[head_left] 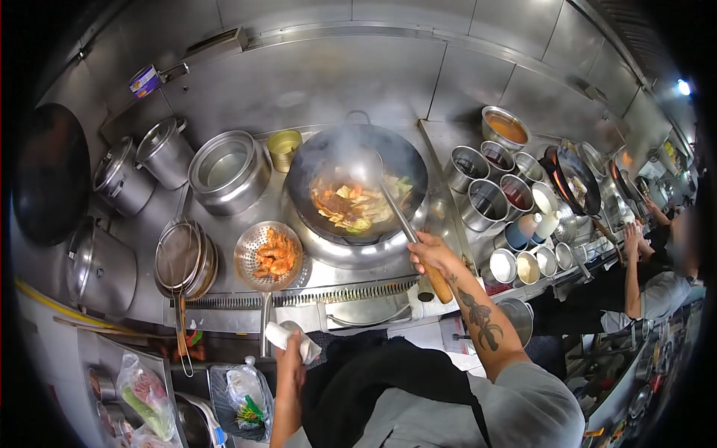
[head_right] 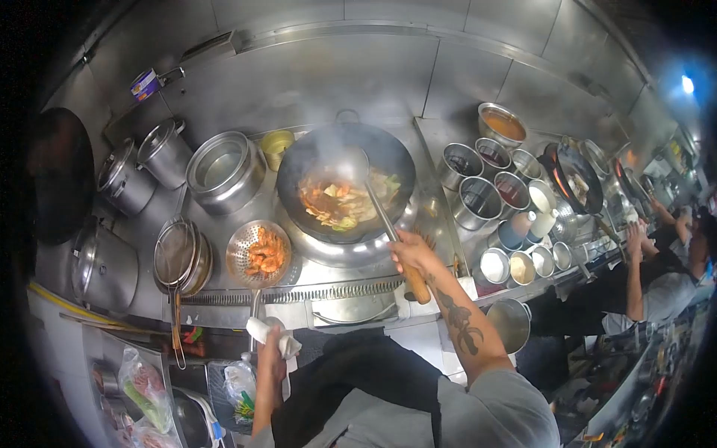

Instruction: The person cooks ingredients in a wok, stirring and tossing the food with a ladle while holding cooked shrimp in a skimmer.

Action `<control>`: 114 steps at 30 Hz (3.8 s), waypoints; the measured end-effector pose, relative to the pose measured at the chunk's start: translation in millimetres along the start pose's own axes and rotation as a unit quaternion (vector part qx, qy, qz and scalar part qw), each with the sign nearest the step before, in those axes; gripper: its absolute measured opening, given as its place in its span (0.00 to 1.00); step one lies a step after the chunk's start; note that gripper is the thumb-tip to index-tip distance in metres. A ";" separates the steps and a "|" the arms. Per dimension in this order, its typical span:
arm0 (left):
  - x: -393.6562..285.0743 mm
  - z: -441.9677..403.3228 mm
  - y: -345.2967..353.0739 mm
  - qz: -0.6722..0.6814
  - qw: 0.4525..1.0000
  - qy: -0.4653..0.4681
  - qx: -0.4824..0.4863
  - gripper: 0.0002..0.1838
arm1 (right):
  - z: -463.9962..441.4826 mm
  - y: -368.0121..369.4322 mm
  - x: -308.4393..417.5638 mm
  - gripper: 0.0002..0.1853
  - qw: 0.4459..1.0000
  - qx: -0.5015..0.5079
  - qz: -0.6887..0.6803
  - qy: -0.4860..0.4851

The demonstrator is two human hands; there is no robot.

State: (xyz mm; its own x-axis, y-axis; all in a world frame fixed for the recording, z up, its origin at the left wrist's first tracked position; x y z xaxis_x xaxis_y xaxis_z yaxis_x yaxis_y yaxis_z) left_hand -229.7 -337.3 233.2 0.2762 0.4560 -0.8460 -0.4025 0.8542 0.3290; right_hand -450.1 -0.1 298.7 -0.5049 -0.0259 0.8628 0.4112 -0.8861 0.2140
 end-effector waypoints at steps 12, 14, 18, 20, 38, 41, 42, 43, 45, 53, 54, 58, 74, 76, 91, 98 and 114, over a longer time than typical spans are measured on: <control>-41.5 -12.0 -41.3 0.057 0.998 0.000 0.032 0.17 | 3.4 39.6 -32.1 0.14 0.870 0.156 -0.462 -0.071; -45.8 -15.7 -50.2 0.069 0.997 0.003 0.033 0.17 | 8.0 47.7 -29.1 0.12 0.919 0.068 -0.386 -0.042; -60.3 -16.3 -53.1 0.062 0.997 0.010 0.047 0.18 | 8.4 37.0 -14.6 0.09 0.906 0.110 -0.406 -0.038; -65.5 -18.0 -54.6 0.053 0.998 0.006 0.044 0.19 | 14.9 38.8 3.6 0.08 0.911 0.094 -0.400 -0.046; -64.1 -20.5 -84.0 0.151 0.986 -0.036 0.062 0.20 | 105.2 118.9 151.3 0.24 0.886 0.231 -0.353 -0.192; -52.2 -22.5 -100.3 0.125 0.990 -0.049 0.051 0.23 | 93.0 144.3 107.8 0.24 0.899 0.211 -0.359 -0.136; -50.1 -22.3 -103.2 0.129 0.989 -0.053 0.055 0.23 | 86.2 151.4 92.5 0.24 0.912 0.198 -0.340 -0.115; -45.8 -22.6 -107.1 0.138 0.988 -0.059 0.041 0.24 | 79.5 157.2 78.4 0.23 0.924 0.185 -0.320 -0.097; -49.8 -20.1 -103.4 0.166 0.983 -0.062 0.049 0.25 | 63.7 170.8 52.3 0.22 0.948 0.176 -0.260 -0.059; -42.0 -28.5 -96.6 0.186 0.979 -0.066 0.060 0.34 | -12.6 206.8 -43.2 0.30 0.980 0.111 0.160 0.043; -38.7 -29.3 -97.4 0.192 0.977 -0.069 0.056 0.34 | -13.8 207.3 -40.6 0.30 0.968 0.076 0.240 0.018; -27.1 -30.6 -101.5 0.200 0.976 -0.073 0.035 0.34 | -10.0 191.1 -36.4 0.31 0.971 0.035 0.235 -0.003; 7.3 -46.8 49.4 0.136 0.958 -0.162 0.195 0.35 | -70.6 -4.0 11.2 0.17 0.928 -0.159 0.326 -0.086; 3.3 -46.5 64.6 0.130 0.957 -0.158 0.207 0.36 | -54.0 41.1 27.0 0.17 0.948 -0.082 0.304 -0.044; 21.3 -14.2 42.0 0.180 0.964 -0.151 0.120 0.36 | -46.5 -7.3 36.8 0.22 0.938 -0.015 0.344 -0.038; 35.5 1.6 29.9 0.193 0.970 -0.137 0.048 0.35 | -96.4 -34.9 64.5 0.21 0.914 -0.109 0.390 -0.026; 32.9 -176.2 223.1 0.198 0.942 -0.215 0.167 0.38 | -54.6 -58.6 87.4 0.25 0.772 -0.101 0.625 -0.058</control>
State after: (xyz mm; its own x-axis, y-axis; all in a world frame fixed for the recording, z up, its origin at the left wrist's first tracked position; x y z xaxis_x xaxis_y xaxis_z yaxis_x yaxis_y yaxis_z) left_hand -464.2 -175.7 204.9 0.5195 0.7524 -0.4049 -0.2717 0.5947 0.7566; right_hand -559.8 24.3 336.5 0.2655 -0.8879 0.3757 0.3891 -0.2579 -0.8843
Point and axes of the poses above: each hand's wrist, its own z-axis away from the middle knuckle, its own y-axis out of the palm, x = y × z, the point moved 9 cm from there along -z, towards the middle knuckle, and after that the axes turned 10 degrees about x, right-handed, at the moved point
